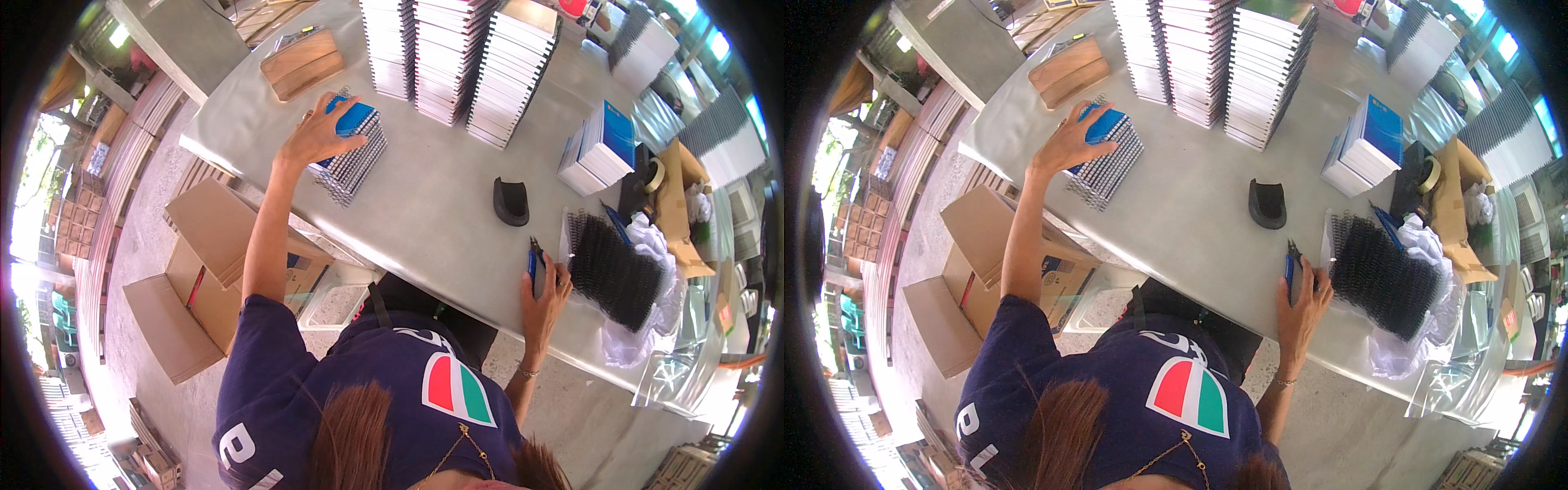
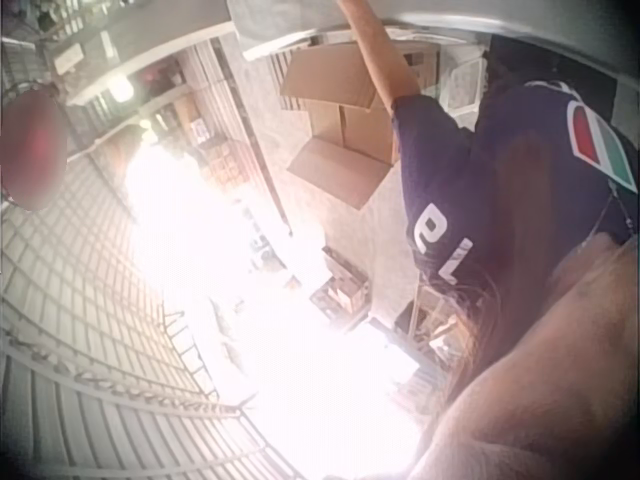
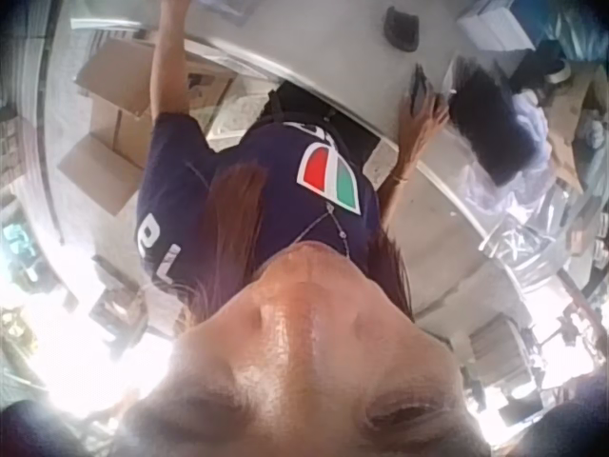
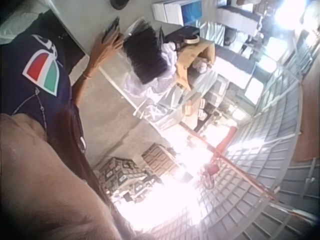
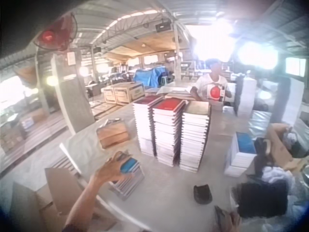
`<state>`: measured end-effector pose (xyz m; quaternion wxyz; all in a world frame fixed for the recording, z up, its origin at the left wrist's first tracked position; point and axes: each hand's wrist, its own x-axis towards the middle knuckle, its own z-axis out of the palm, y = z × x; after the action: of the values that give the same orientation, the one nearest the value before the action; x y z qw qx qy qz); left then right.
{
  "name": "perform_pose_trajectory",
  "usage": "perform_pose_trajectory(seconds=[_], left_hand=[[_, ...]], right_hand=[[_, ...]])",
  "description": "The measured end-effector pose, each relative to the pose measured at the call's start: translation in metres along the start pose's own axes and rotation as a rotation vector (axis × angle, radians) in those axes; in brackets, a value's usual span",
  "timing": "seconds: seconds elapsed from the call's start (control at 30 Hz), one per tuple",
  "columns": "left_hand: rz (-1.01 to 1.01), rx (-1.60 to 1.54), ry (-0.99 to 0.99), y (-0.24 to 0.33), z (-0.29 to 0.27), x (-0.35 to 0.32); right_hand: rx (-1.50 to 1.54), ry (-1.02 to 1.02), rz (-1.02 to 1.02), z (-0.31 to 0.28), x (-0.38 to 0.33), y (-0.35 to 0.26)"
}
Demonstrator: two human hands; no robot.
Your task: The person assembles spiral-bound notebooks by inserting a metal coil into the punched holes of a blue notebook cover. They use pliers to secure the coil ends and place the finished notebook on a stack. The process is repeated for multiple notebooks.
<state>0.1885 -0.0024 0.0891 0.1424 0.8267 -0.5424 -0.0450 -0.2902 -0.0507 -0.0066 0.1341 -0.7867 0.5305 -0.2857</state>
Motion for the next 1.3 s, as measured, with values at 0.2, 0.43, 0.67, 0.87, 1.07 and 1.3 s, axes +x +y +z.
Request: perform_pose_trajectory(seconds=[0.2,0.43,0.67,0.87,1.07,1.3], left_hand=[[-0.050,0.029,0.022,0.025,-0.004,0.001],[-0.064,0.041,0.012,0.007,0.009,0.020],[0.014,-0.004,0.022,0.002,0.009,0.021],[0.067,0.086,0.047,0.019,0.005,0.013],[0.129,-0.037,0.035,0.019,0.005,0.026],[0.126,-0.060,0.058,0.019,0.007,0.032]], right_hand=[[-0.013,0.023,-0.043,0.001,0.000,0.002],[-0.014,0.025,-0.048,0.002,0.000,0.003],[0.001,0.009,-0.030,0.001,0.000,0.002],[0.006,0.018,-0.028,0.001,-0.001,0.002],[-0.001,0.020,-0.033,0.000,0.000,0.000],[0.014,0.020,-0.017,0.002,-0.002,0.003]])
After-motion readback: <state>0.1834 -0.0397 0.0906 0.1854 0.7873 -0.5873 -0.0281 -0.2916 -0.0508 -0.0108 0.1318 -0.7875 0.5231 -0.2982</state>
